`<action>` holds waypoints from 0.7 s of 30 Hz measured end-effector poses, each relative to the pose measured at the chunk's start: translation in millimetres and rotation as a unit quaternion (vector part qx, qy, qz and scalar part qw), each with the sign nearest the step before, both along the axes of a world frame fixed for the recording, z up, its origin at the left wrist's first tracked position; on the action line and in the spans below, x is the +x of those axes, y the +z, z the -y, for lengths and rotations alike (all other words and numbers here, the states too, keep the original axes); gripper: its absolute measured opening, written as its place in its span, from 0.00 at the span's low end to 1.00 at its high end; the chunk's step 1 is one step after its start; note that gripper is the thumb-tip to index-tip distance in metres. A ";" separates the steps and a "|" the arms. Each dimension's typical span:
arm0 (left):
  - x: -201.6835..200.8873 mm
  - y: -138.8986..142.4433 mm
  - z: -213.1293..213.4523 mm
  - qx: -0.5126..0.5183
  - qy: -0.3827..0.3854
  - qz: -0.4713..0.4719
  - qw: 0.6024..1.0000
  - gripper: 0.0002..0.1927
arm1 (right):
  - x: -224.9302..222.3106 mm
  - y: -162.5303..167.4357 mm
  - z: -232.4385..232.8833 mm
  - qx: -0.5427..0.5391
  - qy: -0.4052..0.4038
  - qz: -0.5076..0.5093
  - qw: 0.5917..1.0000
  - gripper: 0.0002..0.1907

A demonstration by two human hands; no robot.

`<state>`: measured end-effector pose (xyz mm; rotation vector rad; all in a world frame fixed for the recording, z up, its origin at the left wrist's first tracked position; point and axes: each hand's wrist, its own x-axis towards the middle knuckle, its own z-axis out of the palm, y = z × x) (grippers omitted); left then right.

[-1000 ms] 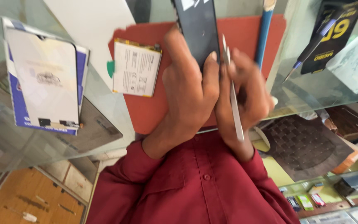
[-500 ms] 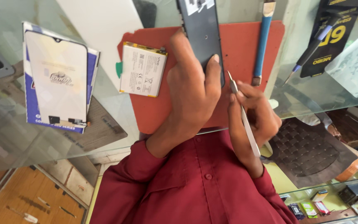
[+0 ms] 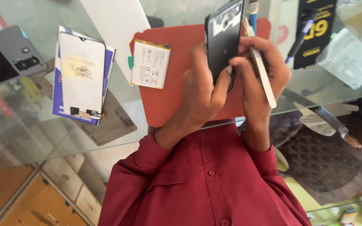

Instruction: The person uses tweezers and a spudger to carefully remove small internal components from the back of a disassembled smartphone. They work on the camera module area, lifting and extracting parts while holding the device steady.

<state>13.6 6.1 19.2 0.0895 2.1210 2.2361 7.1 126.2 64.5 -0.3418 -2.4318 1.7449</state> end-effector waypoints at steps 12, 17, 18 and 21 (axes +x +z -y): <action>32.1 15.7 19.1 -0.101 0.015 -0.082 0.991 0.22 | 31.0 -5.8 27.1 0.144 -0.029 -0.078 0.986 0.02; 35.8 22.4 24.2 -0.135 0.033 -0.075 0.987 0.21 | 31.5 -13.9 34.9 0.203 -0.018 -0.153 0.967 0.02; 36.1 24.3 25.1 -0.135 0.036 -0.073 0.987 0.21 | 31.8 -15.1 33.6 0.200 -0.013 -0.158 0.967 0.01; 37.8 30.8 27.3 -0.081 0.034 -0.055 0.995 0.21 | 33.5 -14.5 28.6 -0.072 -0.084 0.015 0.994 0.08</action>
